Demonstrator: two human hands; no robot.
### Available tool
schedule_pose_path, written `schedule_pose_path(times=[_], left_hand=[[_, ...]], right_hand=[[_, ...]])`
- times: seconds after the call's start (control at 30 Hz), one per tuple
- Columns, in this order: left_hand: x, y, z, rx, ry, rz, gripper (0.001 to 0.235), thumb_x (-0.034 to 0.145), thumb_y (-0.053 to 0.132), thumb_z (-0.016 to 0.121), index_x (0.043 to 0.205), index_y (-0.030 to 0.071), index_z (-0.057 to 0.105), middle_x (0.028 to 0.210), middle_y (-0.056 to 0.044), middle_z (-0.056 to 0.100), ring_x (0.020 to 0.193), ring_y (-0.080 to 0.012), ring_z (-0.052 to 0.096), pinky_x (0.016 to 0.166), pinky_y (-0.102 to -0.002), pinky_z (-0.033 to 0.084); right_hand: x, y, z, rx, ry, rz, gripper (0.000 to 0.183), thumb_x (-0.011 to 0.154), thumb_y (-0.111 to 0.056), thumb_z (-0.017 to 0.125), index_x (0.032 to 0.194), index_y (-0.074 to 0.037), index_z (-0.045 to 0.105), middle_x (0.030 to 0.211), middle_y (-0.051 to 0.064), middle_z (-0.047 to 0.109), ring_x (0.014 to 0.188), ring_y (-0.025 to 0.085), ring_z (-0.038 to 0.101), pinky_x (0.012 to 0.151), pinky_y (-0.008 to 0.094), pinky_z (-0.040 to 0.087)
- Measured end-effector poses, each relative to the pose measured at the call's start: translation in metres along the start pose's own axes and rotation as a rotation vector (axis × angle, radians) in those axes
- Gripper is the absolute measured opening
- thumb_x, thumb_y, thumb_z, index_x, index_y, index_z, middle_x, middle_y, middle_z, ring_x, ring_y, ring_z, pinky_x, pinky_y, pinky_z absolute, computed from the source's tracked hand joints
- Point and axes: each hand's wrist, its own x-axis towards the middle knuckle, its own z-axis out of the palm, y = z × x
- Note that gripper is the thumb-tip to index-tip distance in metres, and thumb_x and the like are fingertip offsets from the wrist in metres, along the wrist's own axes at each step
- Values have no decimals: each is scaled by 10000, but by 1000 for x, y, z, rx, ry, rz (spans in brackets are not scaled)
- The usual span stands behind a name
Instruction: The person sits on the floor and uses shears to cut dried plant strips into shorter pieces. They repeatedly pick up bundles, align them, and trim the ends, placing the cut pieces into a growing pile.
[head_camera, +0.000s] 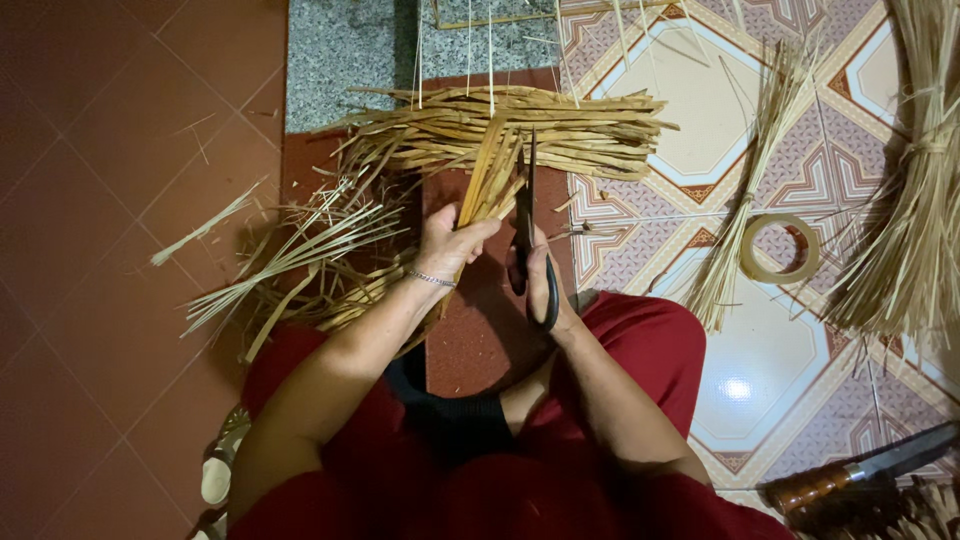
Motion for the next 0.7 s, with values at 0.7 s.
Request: schedule_pose_path(times=[0.7], left_hand=[[-4,7,-6,3,-77,-39,345,884,316,777,1106,94,634,835,-4,654,609,-62,584,490,-218,479]], right_hand=[[-8,-5,2,176,94,5,704,1088,-614,320,1437,-14,439,673,5,487,507,118,426,455,265,344]])
